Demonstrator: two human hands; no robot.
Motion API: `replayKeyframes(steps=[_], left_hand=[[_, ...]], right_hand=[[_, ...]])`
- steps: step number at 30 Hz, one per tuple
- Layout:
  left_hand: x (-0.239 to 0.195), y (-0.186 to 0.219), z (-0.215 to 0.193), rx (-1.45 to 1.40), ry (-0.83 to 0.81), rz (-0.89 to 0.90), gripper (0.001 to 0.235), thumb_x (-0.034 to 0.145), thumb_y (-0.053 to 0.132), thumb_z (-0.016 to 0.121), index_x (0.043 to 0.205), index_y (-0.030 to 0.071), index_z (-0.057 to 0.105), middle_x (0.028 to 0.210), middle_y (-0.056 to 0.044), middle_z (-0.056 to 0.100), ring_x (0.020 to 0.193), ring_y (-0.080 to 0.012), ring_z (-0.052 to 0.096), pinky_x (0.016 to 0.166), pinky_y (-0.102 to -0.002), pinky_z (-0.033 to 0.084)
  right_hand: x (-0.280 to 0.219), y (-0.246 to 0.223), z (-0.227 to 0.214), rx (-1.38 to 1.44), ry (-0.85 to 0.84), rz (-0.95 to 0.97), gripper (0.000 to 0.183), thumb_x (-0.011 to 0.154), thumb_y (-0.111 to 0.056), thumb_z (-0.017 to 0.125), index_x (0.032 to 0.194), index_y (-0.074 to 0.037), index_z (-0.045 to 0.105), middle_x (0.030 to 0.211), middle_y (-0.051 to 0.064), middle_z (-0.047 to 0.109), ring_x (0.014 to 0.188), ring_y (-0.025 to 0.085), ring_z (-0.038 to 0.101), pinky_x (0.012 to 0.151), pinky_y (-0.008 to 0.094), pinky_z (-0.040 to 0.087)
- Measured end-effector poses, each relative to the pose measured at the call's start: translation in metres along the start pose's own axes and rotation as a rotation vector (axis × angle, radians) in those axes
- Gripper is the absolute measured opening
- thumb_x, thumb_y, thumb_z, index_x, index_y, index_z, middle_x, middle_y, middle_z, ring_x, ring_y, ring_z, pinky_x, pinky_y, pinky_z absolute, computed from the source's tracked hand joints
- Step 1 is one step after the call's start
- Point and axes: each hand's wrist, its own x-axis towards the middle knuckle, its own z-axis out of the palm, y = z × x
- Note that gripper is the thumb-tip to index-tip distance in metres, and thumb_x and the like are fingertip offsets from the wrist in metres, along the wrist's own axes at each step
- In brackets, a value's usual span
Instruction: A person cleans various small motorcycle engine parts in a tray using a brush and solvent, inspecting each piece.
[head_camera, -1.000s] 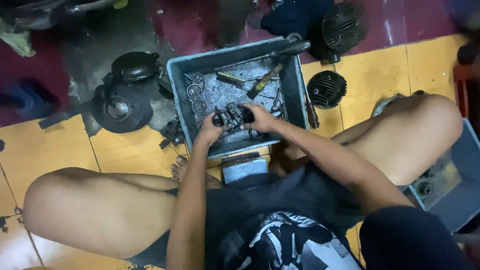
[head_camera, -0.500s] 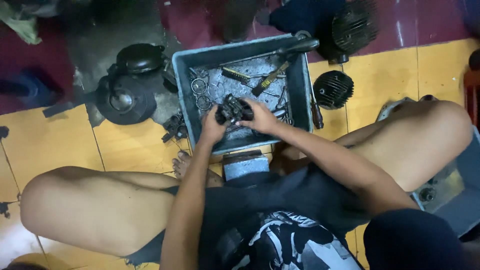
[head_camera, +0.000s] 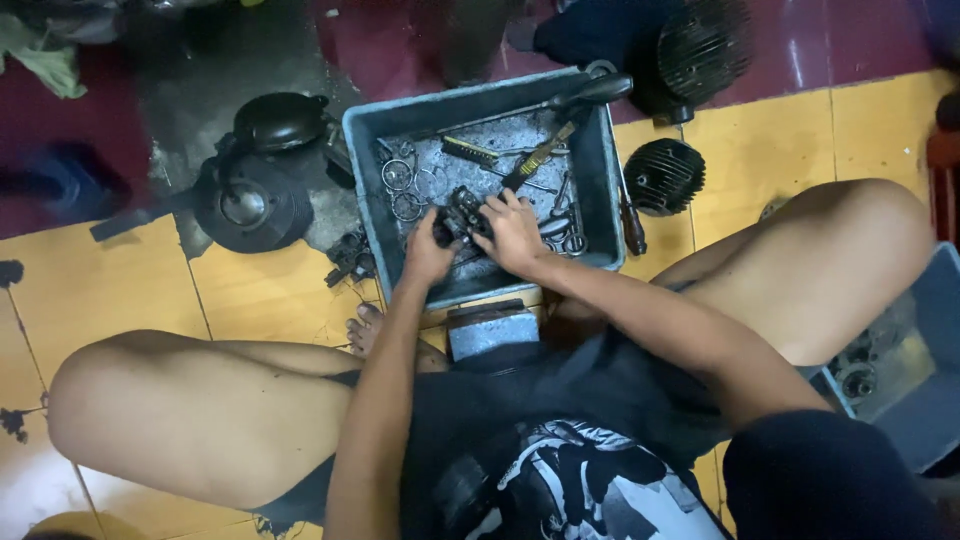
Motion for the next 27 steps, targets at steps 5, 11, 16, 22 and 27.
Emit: replayKeyframes(steps=[5, 11, 16, 22, 27], left_hand=[[0.003, -0.004, -0.003, -0.04, -0.002, 0.014, 0.071, 0.082, 0.017, 0.083, 0.146, 0.012, 0.052, 0.137, -0.021, 0.062, 0.134, -0.0388, 0.055, 0.113, -0.051, 0.049], [-0.002, 0.003, -0.003, -0.034, 0.019, 0.001, 0.073, 0.08, 0.017, 0.086, 0.144, 0.01, 0.053, 0.137, -0.022, 0.062, 0.133, -0.0397, 0.056, 0.111, -0.051, 0.051], [-0.003, 0.005, -0.005, -0.032, 0.001, -0.006, 0.062, 0.082, 0.017, 0.085, 0.137, 0.014, 0.057, 0.134, -0.018, 0.064, 0.132, -0.0379, 0.057, 0.109, -0.05, 0.052], [-0.017, 0.018, -0.01, -0.068, 0.0, -0.01, 0.081, 0.084, 0.015, 0.082, 0.153, 0.006, 0.042, 0.145, -0.025, 0.056, 0.139, -0.0388, 0.051, 0.117, -0.051, 0.046], [-0.016, 0.014, -0.009, -0.113, -0.02, -0.033, 0.083, 0.085, 0.018, 0.081, 0.155, 0.005, 0.038, 0.146, -0.025, 0.056, 0.139, -0.0383, 0.051, 0.115, -0.051, 0.048]], right_hand=[[0.004, -0.002, 0.003, 0.007, 0.036, -0.015, 0.035, 0.079, -0.03, 0.084, 0.102, -0.007, 0.071, 0.103, 0.01, 0.07, 0.102, 0.035, 0.059, 0.079, 0.048, 0.052], [0.003, 0.004, 0.011, -0.008, 0.028, -0.022, 0.032, 0.078, -0.033, 0.083, 0.097, -0.012, 0.069, 0.099, 0.005, 0.067, 0.102, 0.033, 0.058, 0.08, 0.047, 0.051], [0.003, -0.002, -0.004, -0.031, 0.005, 0.01, 0.033, 0.079, -0.035, 0.083, 0.099, -0.013, 0.07, 0.102, 0.004, 0.069, 0.104, 0.033, 0.061, 0.082, 0.047, 0.052], [0.001, 0.002, -0.01, -0.067, -0.02, -0.03, 0.048, 0.074, -0.041, 0.085, 0.111, -0.012, 0.072, 0.111, 0.011, 0.07, 0.108, 0.037, 0.061, 0.086, 0.053, 0.051], [0.022, 0.036, -0.002, 0.069, 0.215, -0.036, 0.053, 0.07, -0.051, 0.084, 0.103, -0.012, 0.072, 0.107, 0.015, 0.071, 0.103, 0.043, 0.065, 0.078, 0.054, 0.052]])
